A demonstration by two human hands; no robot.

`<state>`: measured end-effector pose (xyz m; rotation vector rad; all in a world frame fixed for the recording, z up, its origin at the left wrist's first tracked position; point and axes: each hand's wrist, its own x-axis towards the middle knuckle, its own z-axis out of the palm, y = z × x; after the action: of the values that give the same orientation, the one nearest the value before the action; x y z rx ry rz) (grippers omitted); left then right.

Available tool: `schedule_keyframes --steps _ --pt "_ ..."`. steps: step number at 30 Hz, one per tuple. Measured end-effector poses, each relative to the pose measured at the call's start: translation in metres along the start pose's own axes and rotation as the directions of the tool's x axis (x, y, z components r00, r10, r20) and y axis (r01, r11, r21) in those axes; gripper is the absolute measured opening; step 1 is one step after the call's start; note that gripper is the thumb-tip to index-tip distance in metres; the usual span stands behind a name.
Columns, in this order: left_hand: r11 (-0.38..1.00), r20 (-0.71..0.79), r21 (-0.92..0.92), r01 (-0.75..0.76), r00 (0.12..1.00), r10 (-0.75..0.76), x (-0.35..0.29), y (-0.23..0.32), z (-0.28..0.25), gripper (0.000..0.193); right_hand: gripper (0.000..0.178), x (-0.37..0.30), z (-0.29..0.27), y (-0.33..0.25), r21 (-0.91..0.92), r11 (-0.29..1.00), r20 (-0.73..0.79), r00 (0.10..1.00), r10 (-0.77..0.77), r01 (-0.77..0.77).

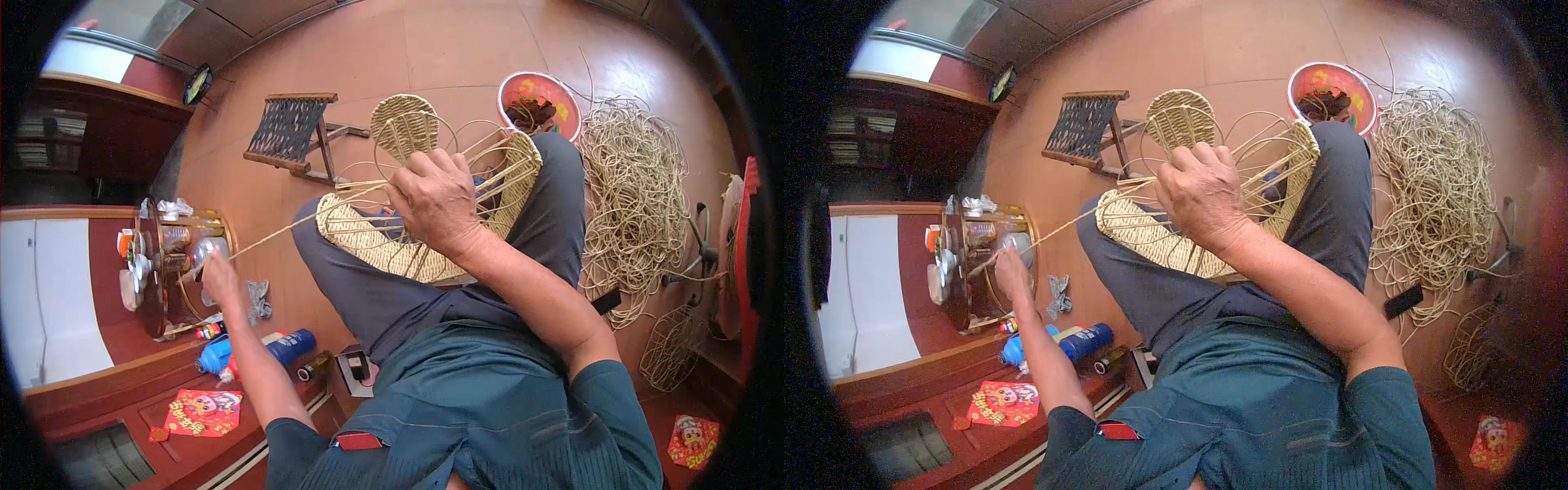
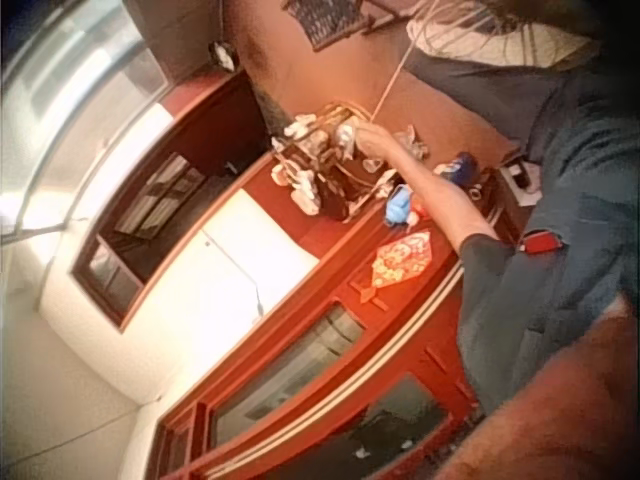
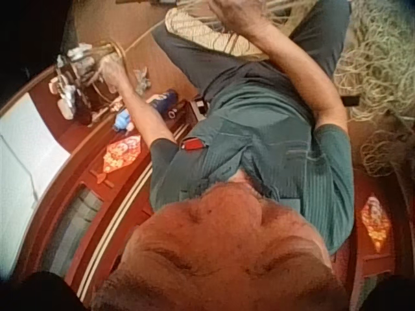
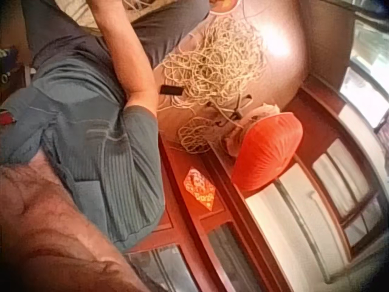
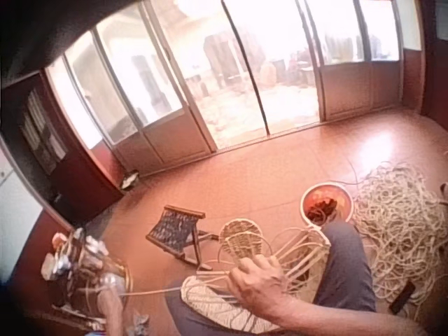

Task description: The recorder is weaving a wicker or rattan object using long strands of natural fiber.

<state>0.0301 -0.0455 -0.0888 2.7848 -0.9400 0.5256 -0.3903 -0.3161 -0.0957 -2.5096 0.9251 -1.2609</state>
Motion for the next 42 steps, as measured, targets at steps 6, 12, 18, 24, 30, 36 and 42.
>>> schedule_keyframes --steps 6,12,18,24,30,36,42 --pt "0.985 0.100 -0.149 -0.083 0.990 0.098 -0.024 0.098 -0.057 0.040 0.017 0.000 0.007 0.000 -0.016 1.000 0.033 0.999 0.018 -0.018" --pt "0.602 0.310 -0.798 0.034 0.879 0.361 -0.097 0.295 -0.089 0.041 0.019 0.002 0.007 -0.004 -0.022 1.000 0.000 1.000 -0.004 0.004" --pt "0.527 0.235 -0.848 -0.057 0.851 0.470 -0.097 0.324 -0.061 0.050 0.021 0.004 0.005 -0.003 -0.056 0.998 0.007 1.000 0.001 0.000" --pt "0.270 0.321 -0.939 0.214 0.827 0.462 -0.101 0.320 -0.054 0.064 0.018 0.001 0.000 -0.001 0.002 1.000 0.054 0.998 0.029 -0.029" --pt "0.025 0.458 -0.855 0.518 0.732 0.505 -0.100 0.318 -0.057 0.074 0.021 0.008 -0.010 -0.009 0.087 0.984 0.142 0.980 0.140 -0.153" --pt "0.046 0.444 -0.869 0.493 0.736 0.511 -0.102 0.316 -0.054 0.075 0.025 0.013 -0.006 -0.012 0.068 0.954 0.295 0.919 0.260 -0.292" --pt "0.089 0.423 -0.895 0.438 0.767 0.482 -0.108 0.314 -0.049 0.071 0.022 0.007 -0.010 -0.007 0.438 0.724 0.342 0.843 0.415 -0.534"
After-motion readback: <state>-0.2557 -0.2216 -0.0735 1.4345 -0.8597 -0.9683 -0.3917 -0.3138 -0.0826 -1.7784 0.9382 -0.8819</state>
